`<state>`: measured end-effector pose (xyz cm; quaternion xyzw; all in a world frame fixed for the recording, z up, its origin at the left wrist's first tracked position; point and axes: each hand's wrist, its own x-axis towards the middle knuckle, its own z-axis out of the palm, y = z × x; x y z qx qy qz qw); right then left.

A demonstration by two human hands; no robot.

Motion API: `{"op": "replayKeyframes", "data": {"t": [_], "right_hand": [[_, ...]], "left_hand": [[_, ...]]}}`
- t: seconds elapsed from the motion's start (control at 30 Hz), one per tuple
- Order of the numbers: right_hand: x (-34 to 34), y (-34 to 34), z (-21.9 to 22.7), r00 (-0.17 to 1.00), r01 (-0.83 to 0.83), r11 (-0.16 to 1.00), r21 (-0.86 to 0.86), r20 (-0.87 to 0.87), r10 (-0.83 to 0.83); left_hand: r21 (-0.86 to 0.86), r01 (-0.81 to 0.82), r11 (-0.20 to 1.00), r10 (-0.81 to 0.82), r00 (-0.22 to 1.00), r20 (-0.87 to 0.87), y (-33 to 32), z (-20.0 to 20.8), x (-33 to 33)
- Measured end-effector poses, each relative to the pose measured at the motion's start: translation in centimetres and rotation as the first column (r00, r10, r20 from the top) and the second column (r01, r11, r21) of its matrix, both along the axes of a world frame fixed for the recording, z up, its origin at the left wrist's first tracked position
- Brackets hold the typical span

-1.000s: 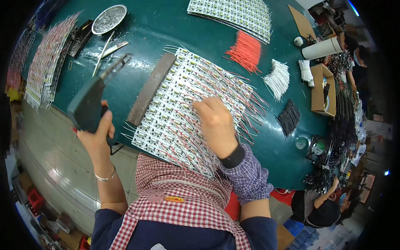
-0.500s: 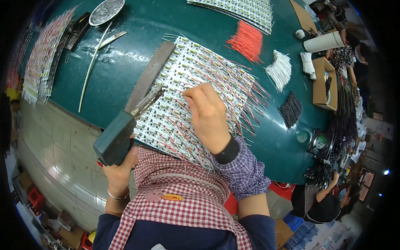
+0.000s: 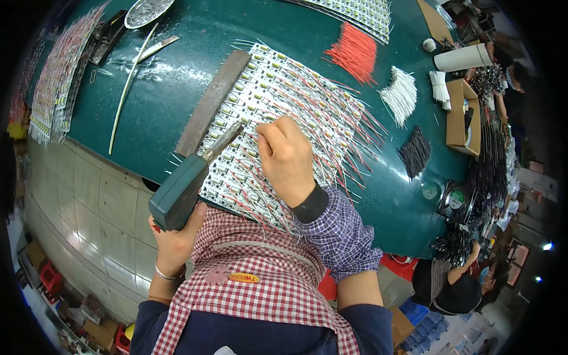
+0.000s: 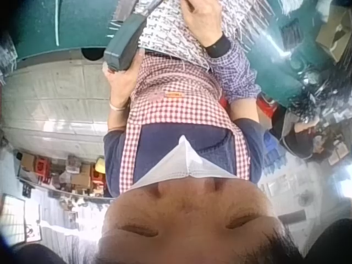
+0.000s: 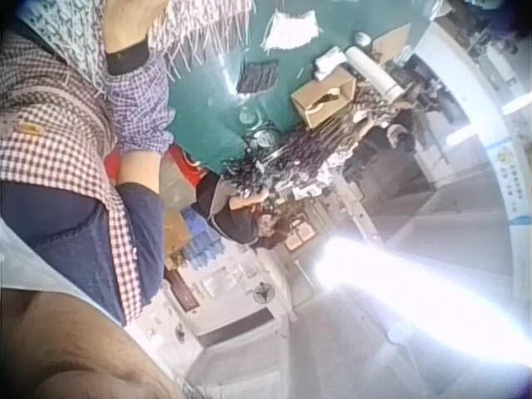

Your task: The person assembles wires onto a sheet of LED strips using a handheld heating tool.

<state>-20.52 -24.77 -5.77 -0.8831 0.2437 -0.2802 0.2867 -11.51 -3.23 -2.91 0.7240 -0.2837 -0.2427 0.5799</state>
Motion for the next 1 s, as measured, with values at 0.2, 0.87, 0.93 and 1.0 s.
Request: {"op": "replayKeyframes", "data": {"t": [0.2,0.87,0.93,1.0], "right_hand": [[-0.1,-0.1,-0.6,1.0,0.0,0.998,-0.058,0.011,0.0],[0.2,0.1,-0.3,1.0,-0.021,0.986,-0.166,-0.019,0.018],[0.2,0.1,-0.4,0.999,-0.026,0.982,-0.188,-0.029,0.021],[0.2,0.2,-0.5,1.0,-0.023,0.97,-0.242,-0.025,0.018]], "left_hand": [[0.013,0.011,1.0,-0.01,1.0,-0.027,-0.7,-0.2,-0.1],[0.067,0.05,0.997,-0.052,0.998,0.032,-0.9,0.6,0.0],[0.079,0.061,0.995,-0.064,0.997,0.036,-0.9,0.7,-0.1],[0.104,0.064,0.993,-0.066,0.998,0.021,-0.9,0.7,-0.1]]}}
